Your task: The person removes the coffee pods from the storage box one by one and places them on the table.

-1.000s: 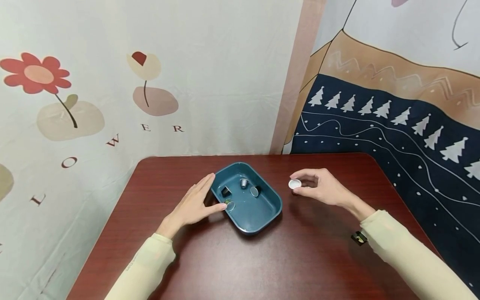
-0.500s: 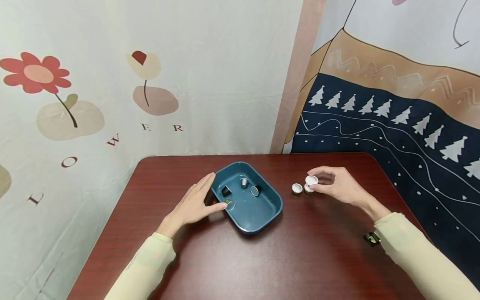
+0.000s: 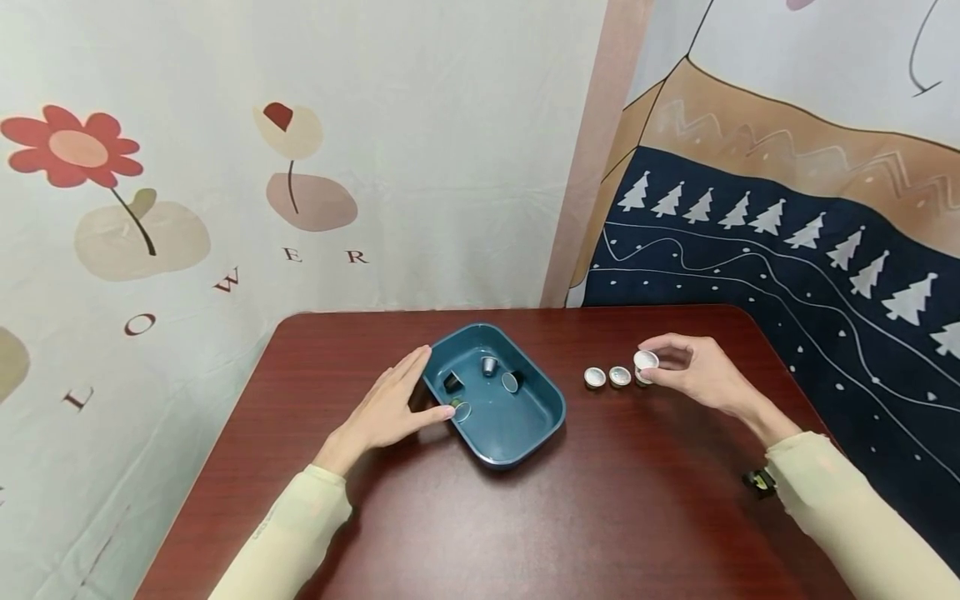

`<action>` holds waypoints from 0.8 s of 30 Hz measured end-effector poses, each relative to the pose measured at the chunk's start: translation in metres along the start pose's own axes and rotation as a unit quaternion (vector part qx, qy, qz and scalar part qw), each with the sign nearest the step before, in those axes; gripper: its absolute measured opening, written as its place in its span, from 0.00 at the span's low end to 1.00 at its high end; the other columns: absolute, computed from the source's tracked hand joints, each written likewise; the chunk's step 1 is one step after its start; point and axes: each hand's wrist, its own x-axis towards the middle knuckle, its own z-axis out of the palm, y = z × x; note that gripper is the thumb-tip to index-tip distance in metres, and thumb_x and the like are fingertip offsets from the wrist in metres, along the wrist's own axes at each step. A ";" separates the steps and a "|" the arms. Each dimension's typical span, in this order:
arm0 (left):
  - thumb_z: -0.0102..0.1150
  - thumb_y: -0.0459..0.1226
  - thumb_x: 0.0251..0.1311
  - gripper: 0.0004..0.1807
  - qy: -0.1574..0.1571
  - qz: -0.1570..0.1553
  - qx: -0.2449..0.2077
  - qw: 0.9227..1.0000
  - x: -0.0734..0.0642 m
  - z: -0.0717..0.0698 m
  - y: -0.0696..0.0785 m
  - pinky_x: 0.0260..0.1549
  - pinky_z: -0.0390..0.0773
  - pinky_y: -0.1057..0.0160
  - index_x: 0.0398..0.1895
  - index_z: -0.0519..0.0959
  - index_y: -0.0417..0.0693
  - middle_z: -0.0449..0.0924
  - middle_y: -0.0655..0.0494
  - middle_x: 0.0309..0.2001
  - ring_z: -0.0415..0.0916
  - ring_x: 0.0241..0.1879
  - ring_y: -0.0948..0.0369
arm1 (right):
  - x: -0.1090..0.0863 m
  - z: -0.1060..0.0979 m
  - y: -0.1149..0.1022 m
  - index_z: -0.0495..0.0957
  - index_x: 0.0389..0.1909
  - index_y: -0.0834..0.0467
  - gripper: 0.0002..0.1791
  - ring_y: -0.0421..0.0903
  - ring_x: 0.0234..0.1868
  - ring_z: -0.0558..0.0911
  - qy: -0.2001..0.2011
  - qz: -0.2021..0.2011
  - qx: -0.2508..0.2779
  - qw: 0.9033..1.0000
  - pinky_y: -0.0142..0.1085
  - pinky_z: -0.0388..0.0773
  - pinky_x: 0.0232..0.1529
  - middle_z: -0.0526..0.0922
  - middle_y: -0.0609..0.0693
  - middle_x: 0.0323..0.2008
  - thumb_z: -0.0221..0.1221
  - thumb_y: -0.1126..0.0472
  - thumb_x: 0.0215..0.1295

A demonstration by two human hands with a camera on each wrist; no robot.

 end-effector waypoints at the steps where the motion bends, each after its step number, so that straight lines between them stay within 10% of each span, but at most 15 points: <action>1: 0.68 0.70 0.69 0.65 0.000 0.000 0.000 1.000 0.000 0.000 0.000 0.89 0.53 0.28 0.95 0.49 0.45 0.50 0.44 0.94 0.50 0.93 0.44 | 0.000 -0.001 0.002 0.85 0.64 0.66 0.24 0.28 0.52 0.90 0.001 0.000 0.001 1.000 0.24 0.89 0.52 0.94 0.53 0.52 0.77 0.64 0.71; 24: 0.67 0.70 0.70 0.64 0.011 0.008 0.004 1.000 0.000 0.003 -0.003 0.88 0.54 0.27 0.95 0.49 0.47 0.50 0.46 0.94 0.52 0.93 0.42 | -0.008 -0.019 0.033 0.87 0.61 0.61 0.21 0.27 0.50 0.88 0.020 0.037 -0.045 0.998 0.23 0.87 0.48 0.92 0.60 0.54 0.77 0.57 0.73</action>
